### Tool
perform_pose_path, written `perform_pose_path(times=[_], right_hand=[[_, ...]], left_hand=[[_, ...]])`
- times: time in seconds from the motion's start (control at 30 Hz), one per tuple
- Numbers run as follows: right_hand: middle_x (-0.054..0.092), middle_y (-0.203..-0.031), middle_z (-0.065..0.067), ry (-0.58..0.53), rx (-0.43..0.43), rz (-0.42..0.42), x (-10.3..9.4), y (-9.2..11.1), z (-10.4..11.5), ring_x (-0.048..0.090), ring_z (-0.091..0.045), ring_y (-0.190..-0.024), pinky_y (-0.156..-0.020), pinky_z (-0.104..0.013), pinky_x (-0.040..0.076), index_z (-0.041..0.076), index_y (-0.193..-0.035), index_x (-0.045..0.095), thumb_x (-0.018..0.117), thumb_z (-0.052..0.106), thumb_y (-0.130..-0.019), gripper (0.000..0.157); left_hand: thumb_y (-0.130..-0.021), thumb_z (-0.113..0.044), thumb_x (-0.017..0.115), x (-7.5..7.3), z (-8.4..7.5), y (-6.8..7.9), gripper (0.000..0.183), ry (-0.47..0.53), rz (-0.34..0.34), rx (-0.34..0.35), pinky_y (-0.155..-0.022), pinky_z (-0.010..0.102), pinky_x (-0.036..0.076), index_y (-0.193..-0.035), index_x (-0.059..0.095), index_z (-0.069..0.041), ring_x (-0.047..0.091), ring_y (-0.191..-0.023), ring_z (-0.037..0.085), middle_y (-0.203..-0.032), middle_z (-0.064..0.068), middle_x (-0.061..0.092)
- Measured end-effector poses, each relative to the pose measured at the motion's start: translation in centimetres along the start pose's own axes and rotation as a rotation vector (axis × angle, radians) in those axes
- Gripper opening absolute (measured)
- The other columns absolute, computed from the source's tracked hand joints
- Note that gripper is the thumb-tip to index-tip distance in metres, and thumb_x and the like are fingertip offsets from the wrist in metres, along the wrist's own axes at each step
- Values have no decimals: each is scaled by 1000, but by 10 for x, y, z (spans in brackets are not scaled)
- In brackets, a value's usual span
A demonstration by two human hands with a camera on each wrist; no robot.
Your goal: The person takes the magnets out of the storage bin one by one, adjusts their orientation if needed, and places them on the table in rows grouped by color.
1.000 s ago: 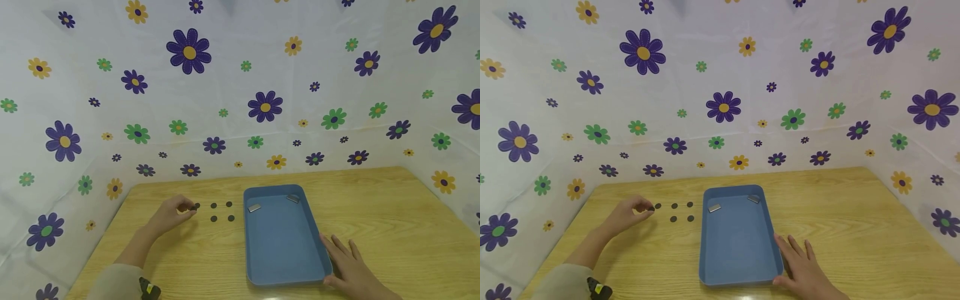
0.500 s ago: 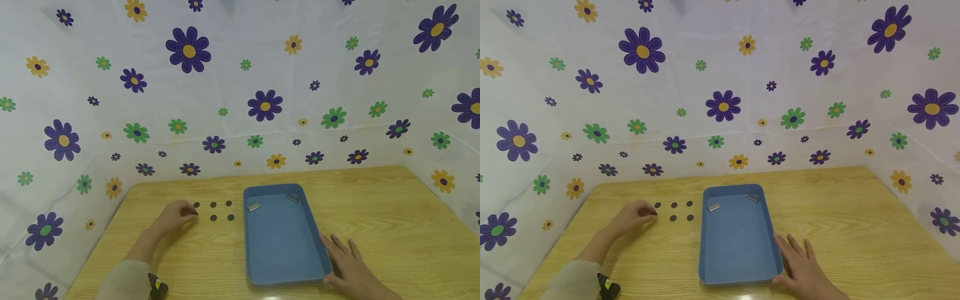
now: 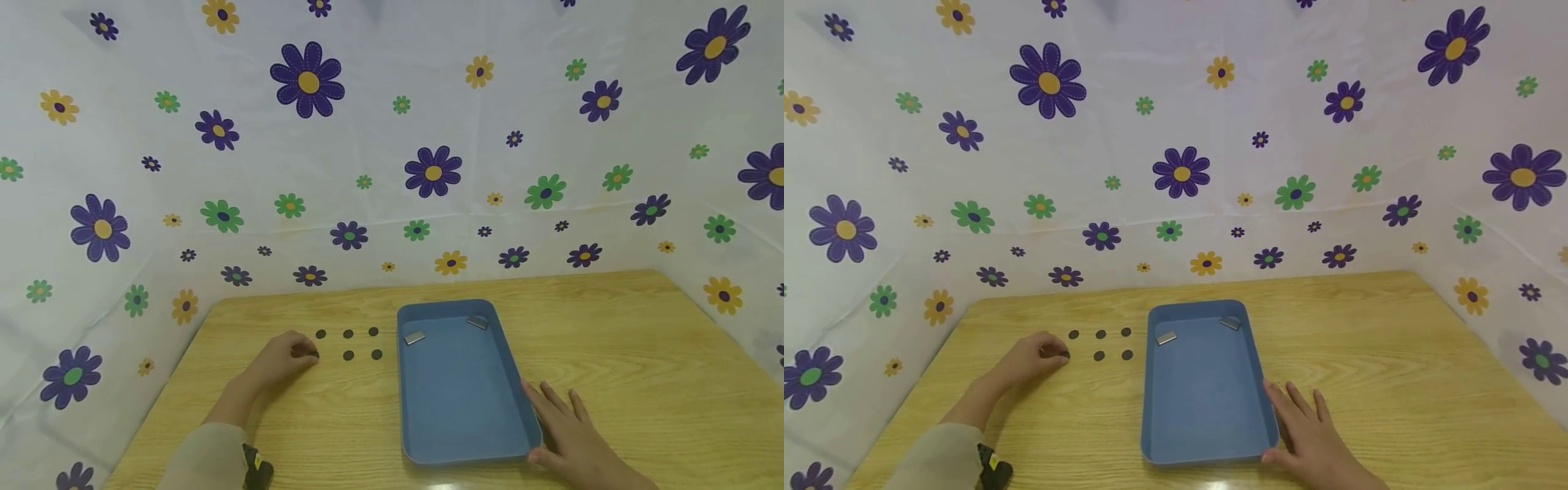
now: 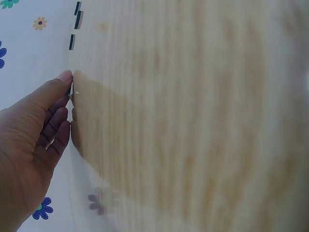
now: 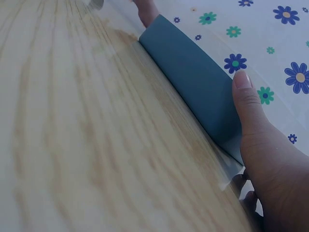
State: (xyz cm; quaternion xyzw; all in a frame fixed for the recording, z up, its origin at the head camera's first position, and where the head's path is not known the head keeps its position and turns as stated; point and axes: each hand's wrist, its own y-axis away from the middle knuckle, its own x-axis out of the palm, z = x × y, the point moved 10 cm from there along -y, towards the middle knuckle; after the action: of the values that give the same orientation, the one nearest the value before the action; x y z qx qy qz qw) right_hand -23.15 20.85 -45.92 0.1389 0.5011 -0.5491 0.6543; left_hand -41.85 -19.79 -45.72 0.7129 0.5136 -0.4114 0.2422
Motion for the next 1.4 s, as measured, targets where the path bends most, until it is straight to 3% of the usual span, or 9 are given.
perform_pose_path(times=[0.17,0.6,0.77,0.87,1.17,1.4], right_hand=[[30,-146,1,1,3,-5,0,1,-1,29,-44,-128,-103,-64,2,15,-146,19,46,57,-85,78],[32,-146,-3,-8,1,4,-1,0,-2,29,-49,-125,-105,-62,-2,16,-146,17,47,57,-85,80],[32,-146,-4,19,-9,-9,-1,0,0,31,-49,-124,-105,-61,-1,15,-146,18,43,61,-84,81],[31,-146,-3,8,-5,-5,-1,0,0,30,-50,-125,-105,-62,-2,15,-146,18,44,61,-84,81],[34,-145,-6,27,-18,-23,-4,-3,0,31,-50,-124,-105,-62,-1,15,-146,18,46,60,-83,82],[35,-144,-6,7,-25,-23,-2,-2,2,31,-52,-122,-103,-64,-1,13,-145,19,40,61,-86,79]], left_hand=[[-83,-25,66,3,-2,-2,15,13,13,7,-82,35,47,-93,66,-13,58,-88,15,-95,1,59],[-82,-28,67,5,4,-3,23,44,27,-65,-79,33,46,-99,65,-12,55,-85,13,-93,0,60],[-82,-36,66,-1,11,1,39,80,-8,-122,-84,37,47,-107,62,-8,59,-91,18,-97,4,63],[-83,-36,65,-4,11,1,38,79,-35,-120,-83,38,47,-108,61,-8,59,-91,19,-98,5,63],[-86,-32,61,-16,-8,-13,29,50,-132,-34,-76,34,46,-105,63,-10,54,-86,18,-96,5,60],[-85,-28,63,-11,-24,-24,29,102,-169,-26,-74,31,45,-106,64,-6,54,-86,19,-96,7,60]])
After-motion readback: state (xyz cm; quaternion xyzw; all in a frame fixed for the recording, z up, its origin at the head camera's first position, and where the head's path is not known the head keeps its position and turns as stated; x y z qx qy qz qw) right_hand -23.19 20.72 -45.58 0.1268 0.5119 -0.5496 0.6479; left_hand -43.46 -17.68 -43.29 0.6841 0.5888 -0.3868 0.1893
